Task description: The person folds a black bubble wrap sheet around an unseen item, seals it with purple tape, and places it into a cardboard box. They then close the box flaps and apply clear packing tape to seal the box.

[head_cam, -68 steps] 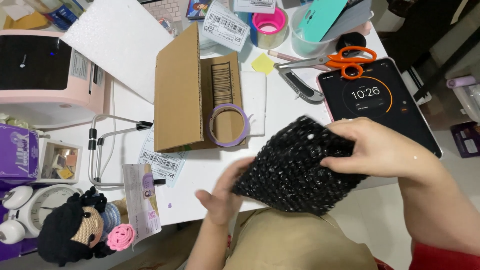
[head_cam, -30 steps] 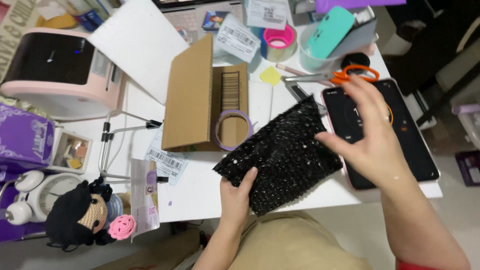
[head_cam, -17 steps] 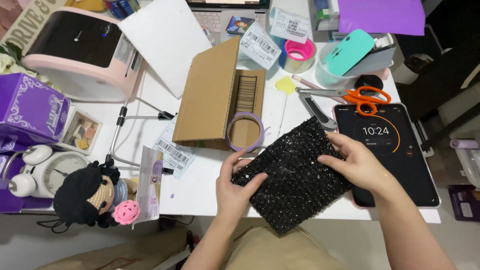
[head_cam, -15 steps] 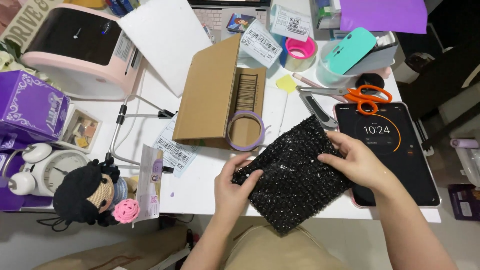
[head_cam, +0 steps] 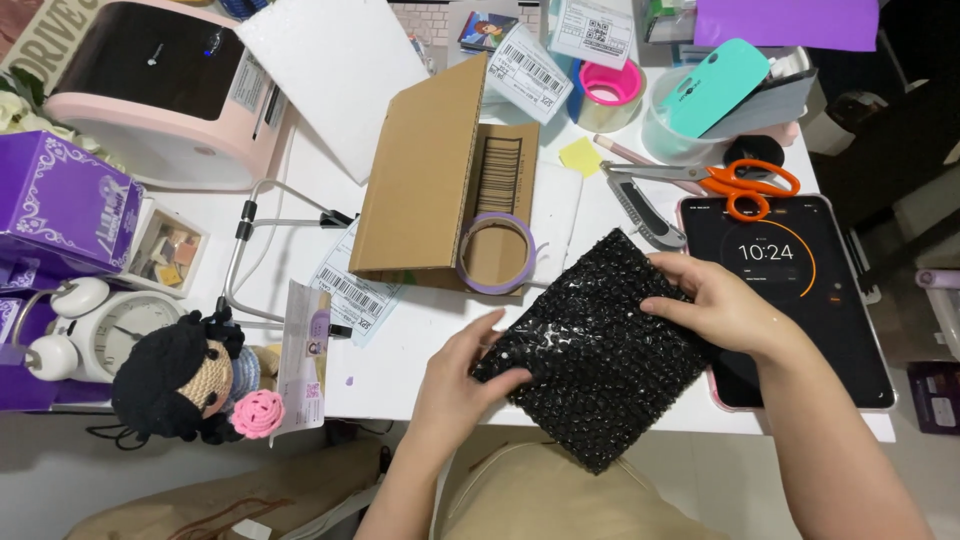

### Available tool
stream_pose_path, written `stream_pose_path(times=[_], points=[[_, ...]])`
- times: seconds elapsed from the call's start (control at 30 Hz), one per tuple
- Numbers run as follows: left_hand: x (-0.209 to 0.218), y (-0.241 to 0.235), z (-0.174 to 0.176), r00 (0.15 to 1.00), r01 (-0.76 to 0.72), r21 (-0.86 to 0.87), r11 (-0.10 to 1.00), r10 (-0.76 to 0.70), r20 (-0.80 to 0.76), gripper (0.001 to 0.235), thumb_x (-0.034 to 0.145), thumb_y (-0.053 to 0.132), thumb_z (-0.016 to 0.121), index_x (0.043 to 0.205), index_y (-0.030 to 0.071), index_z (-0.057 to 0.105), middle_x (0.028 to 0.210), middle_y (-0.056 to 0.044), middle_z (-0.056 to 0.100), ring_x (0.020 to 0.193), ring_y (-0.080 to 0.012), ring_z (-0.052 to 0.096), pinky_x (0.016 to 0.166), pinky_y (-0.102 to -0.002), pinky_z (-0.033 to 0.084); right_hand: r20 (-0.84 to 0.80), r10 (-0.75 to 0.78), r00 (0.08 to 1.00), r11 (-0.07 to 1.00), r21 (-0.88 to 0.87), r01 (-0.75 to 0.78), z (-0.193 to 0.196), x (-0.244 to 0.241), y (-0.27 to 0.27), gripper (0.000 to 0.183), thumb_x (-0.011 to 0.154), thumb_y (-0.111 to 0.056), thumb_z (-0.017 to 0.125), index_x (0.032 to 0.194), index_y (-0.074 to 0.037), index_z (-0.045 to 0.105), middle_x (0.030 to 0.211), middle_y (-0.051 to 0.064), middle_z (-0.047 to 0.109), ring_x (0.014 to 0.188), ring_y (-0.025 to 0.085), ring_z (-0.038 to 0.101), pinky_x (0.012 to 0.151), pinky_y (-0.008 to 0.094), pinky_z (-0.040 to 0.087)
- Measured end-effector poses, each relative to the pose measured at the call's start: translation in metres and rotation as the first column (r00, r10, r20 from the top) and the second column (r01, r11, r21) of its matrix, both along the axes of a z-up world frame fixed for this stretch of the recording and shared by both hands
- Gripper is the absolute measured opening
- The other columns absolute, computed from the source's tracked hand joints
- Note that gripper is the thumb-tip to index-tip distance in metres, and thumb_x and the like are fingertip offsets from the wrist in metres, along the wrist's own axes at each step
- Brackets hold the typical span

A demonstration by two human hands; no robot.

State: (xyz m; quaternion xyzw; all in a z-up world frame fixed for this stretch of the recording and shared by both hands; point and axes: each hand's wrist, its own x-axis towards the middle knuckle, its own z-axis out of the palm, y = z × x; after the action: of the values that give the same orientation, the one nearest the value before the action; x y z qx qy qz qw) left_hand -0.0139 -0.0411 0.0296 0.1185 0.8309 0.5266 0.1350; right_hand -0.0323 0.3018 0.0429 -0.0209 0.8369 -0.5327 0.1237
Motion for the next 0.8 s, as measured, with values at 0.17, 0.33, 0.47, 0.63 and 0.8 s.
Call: stream_pose_path(times=[0.17,0.33,0.47,0.63,0.8], points=[[0.001,-0.010,0.009,0.999,-0.006,0.042,0.999,0.009,-0.053,0.032,0.096,0.019,0.059,0.126,0.013,0.071,0.113,-0.001,0.078,0.085,-0.0117,0.065,0.072,-0.025,0.053,0.049,-0.028,0.998,0.983,0.184,0.018,-0.014,-0.008,0.009,0.056,0.085,-0.019,0.079,0.137,-0.008,0.064,0.101,-0.002,0.065,0.084,0.009,0.055,0.078,0.026,0.047],[-0.003,-0.016,0.011,0.993,-0.113,0.131,0.985,0.118,-0.025,0.034,0.101,0.016,0.045,0.127,0.012,0.067,0.119,-0.006,0.080,0.102,-0.0191,0.078,0.091,-0.031,0.062,0.097,-0.064,0.993,0.972,0.234,0.040,-0.012,-0.010,0.003,0.067,0.082,-0.022,0.080,0.143,-0.008,0.059,0.125,-0.003,0.067,0.098,0.010,0.057,0.092,0.027,0.047],[-0.006,-0.013,0.016,0.987,-0.161,0.024,0.987,0.161,0.017,0.031,0.098,0.022,0.048,0.119,0.016,0.071,0.099,-0.003,0.083,0.090,-0.0140,0.076,0.080,-0.029,0.058,0.046,0.029,0.999,0.998,0.048,-0.031,-0.008,-0.011,-0.001,0.054,0.084,-0.012,0.076,0.137,-0.005,0.062,0.130,0.001,0.070,0.115,0.009,0.063,0.104,0.027,0.048],[-0.017,-0.005,0.017,0.983,-0.182,-0.163,0.970,0.175,-0.055,0.036,0.095,0.040,0.070,0.120,0.015,0.074,0.078,-0.010,0.073,0.075,-0.0221,0.070,0.070,-0.036,0.059,0.070,0.025,0.997,0.989,0.144,-0.035,0.008,-0.020,-0.006,0.050,0.085,-0.009,0.077,0.135,-0.010,0.070,0.102,0.011,0.083,0.097,0.019,0.071,0.099,0.042,0.053],[-0.024,0.020,0.015,0.989,0.059,0.084,0.995,-0.069,0.131,0.047,0.082,0.026,0.083,0.123,0.004,0.072,0.100,-0.020,0.079,0.095,-0.0283,0.075,0.084,-0.043,0.061,0.063,0.200,0.978,0.970,0.126,-0.206,0.048,-0.030,-0.035,0.049,0.087,-0.011,0.074,0.135,-0.006,0.067,0.119,0.018,0.080,0.116,0.029,0.072,0.108,0.050,0.049]])
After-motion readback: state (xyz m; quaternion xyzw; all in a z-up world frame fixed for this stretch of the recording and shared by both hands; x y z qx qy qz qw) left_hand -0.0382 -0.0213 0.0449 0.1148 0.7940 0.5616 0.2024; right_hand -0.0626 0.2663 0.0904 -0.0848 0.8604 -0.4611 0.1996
